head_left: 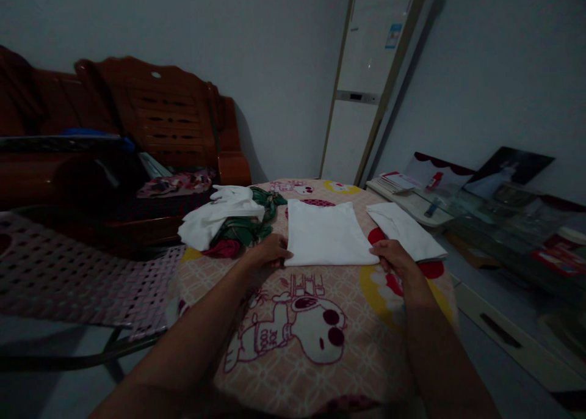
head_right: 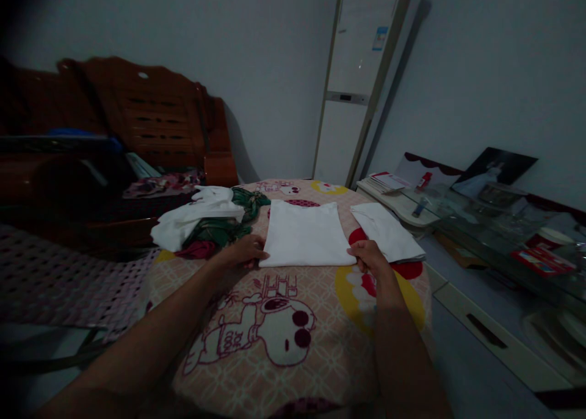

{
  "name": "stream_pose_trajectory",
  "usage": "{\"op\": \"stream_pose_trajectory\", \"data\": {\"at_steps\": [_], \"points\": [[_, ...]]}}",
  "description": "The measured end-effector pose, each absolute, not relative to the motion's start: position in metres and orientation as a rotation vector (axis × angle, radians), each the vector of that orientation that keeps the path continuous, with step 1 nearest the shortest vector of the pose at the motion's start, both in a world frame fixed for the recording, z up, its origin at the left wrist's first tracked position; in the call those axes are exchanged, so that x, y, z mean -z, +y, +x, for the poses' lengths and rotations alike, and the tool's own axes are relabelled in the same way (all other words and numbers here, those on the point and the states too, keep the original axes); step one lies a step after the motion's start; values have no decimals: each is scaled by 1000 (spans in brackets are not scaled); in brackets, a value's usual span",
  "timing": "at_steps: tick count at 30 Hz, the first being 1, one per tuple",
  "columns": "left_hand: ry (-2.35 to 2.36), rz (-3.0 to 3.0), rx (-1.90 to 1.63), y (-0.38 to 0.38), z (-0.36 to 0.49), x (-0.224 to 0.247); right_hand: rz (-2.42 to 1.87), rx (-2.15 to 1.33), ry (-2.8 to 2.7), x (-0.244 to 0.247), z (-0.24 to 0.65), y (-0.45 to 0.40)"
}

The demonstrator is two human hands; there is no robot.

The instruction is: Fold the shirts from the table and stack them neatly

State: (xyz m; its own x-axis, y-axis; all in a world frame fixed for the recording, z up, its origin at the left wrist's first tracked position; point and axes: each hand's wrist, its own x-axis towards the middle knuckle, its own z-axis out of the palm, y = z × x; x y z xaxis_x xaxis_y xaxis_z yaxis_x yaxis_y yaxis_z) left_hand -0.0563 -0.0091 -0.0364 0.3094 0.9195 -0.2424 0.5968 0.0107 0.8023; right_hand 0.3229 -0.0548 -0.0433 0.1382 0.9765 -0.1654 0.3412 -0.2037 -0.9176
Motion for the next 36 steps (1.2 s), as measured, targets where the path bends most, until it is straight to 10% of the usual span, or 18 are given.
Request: {"op": "stream_pose_trajectory", "data": {"at_steps": [6, 11, 17, 36], "points": [[1515, 2283, -1024, -12, -35, 36, -1875, -219, -1434, 36, 304, -41], [1119, 2661, -802, -15, -3, 47, -1550, 125, -1959, 44, 268, -29], [1186, 2743, -243, -18, 2, 64, -1622, 64, -2235, 86, 258, -16], [1704, 2536, -332, 108, -16, 68, -1761, -99, -2215, 84, 279, 55]]}}
